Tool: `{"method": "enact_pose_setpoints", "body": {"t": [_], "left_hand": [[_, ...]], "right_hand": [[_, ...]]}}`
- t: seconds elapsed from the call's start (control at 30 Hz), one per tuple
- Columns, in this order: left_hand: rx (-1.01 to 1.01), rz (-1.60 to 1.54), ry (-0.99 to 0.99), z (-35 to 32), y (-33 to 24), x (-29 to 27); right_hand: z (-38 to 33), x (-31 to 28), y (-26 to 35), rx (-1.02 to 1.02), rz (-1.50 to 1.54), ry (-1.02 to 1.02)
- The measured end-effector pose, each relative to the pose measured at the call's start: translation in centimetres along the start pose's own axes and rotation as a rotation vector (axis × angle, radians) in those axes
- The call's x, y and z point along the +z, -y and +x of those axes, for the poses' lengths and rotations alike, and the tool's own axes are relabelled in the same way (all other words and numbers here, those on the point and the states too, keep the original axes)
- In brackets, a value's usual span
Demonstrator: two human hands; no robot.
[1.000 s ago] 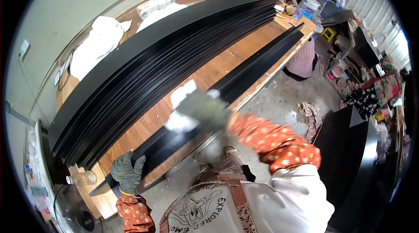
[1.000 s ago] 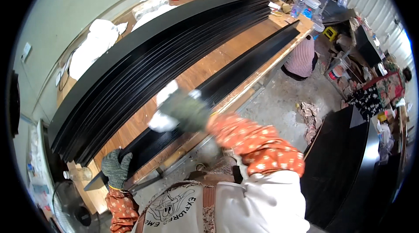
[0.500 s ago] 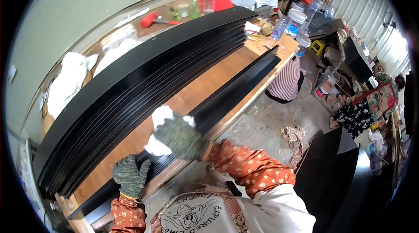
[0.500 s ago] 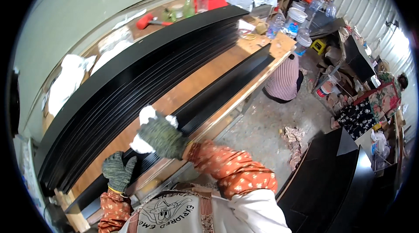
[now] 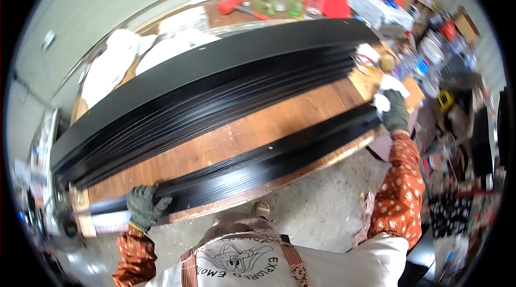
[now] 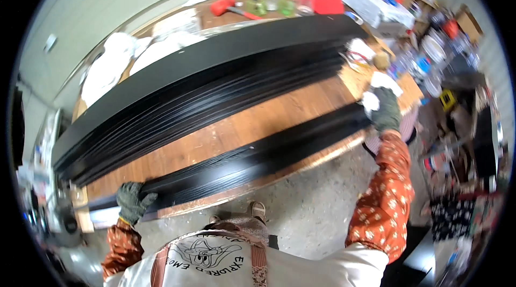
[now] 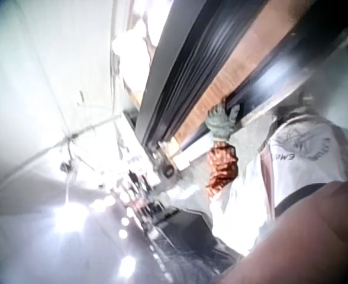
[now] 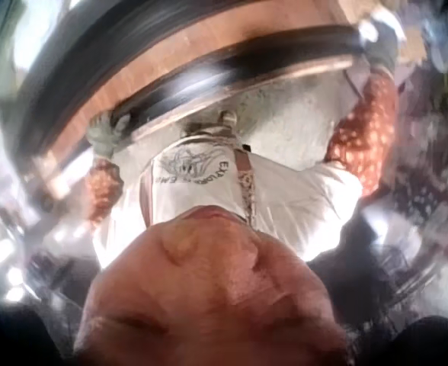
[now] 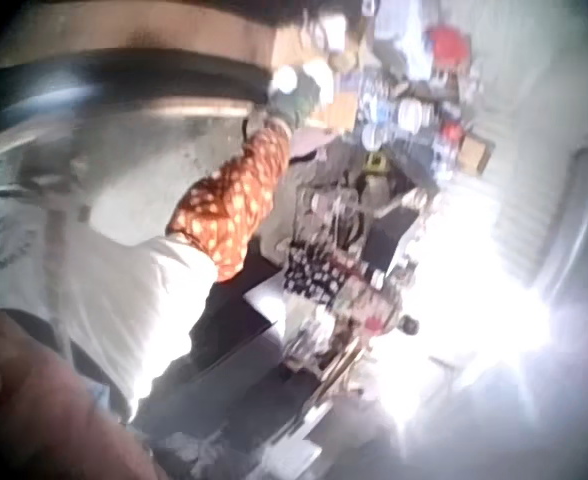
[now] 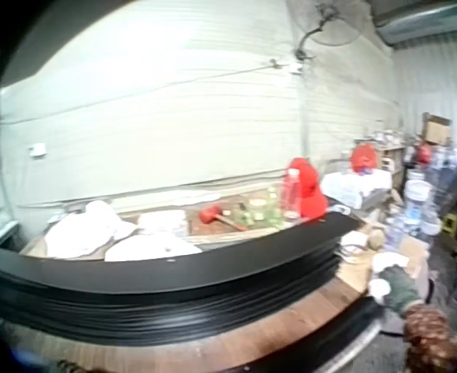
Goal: The person sands black panels with a sanding block and wipes them down with a cloth on a workbench.
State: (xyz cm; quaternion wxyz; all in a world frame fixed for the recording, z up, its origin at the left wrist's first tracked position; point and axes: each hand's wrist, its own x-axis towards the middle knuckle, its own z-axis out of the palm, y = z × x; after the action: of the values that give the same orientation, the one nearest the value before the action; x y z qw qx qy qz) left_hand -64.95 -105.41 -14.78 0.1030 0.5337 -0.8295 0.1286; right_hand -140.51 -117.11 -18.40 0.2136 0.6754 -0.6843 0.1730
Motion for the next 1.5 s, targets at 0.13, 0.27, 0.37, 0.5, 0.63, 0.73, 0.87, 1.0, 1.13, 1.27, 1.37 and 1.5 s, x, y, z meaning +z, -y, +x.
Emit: {"method": "enact_pose_setpoints", "body": {"t": [0.13, 0.27, 0.37, 0.5, 0.63, 0.73, 0.87, 1.0, 1.13, 1.27, 1.37, 1.5], "left_hand": [[-0.061, -0.014, 0.106, -0.8, 0.6, -1.2], [-0.17, 0.008, 0.323, 1.1, -0.3, -3.2], [-0.228, 0.03, 0.349, -0.9, 0.7, -3.7], [-0.2, 0.011, 0.223, -2.3, 1.7, -3.2], [-0.19, -0.059, 0.363, 0.4, 0.9, -3.9], [-0.114, 0.01, 0.254, -1.1, 1.3, -3.5], [-0.023, -0.002, 0.216, -1.3, 2.4, -4.0], [-0.017, -0.183, 0.272, -2.4, 5.6, -4.6], [-0.052, -0.321, 0.189, -7.4, 13.4, -9.1], [-0.725, -0.583, -0.628, -14.0, 21.5, -10.4], [-1.122, -0.744, -1.014, -20.8, 30.1, -8.6], [-0.883, -0.585, -0.637, -25.9, 37.5, -2.6]], "right_hand": [[4.5, -4.1, 6.1, 0.567, 0.708, -0.077], [4.9, -6.8, 10.0, 0.294, 0.717, -0.129], [5.5, -7.1, 16.6, 0.039, 0.636, -0.172], [6.0, -6.9, 23.0, -0.129, 0.707, -0.173], [5.1, -7.8, 25.2, -0.076, 0.742, -0.174], [7.1, -11.9, 30.2, 0.271, 1.005, 0.216], [8.0, -13.7, 34.6, 0.036, 1.205, 0.156], [9.3, -14.8, 41.8, 0.124, 1.809, 0.493], [7.0, -15.0, 51.5, 0.057, 1.593, 0.343], [6.7, -16.4, 58.5, -0.517, 0.825, 0.108], [6.7, -18.2, 64.0, -0.438, 1.26, 0.47], [5.1, -13.0, 68.7, -0.553, 1.055, 0.506]]}}
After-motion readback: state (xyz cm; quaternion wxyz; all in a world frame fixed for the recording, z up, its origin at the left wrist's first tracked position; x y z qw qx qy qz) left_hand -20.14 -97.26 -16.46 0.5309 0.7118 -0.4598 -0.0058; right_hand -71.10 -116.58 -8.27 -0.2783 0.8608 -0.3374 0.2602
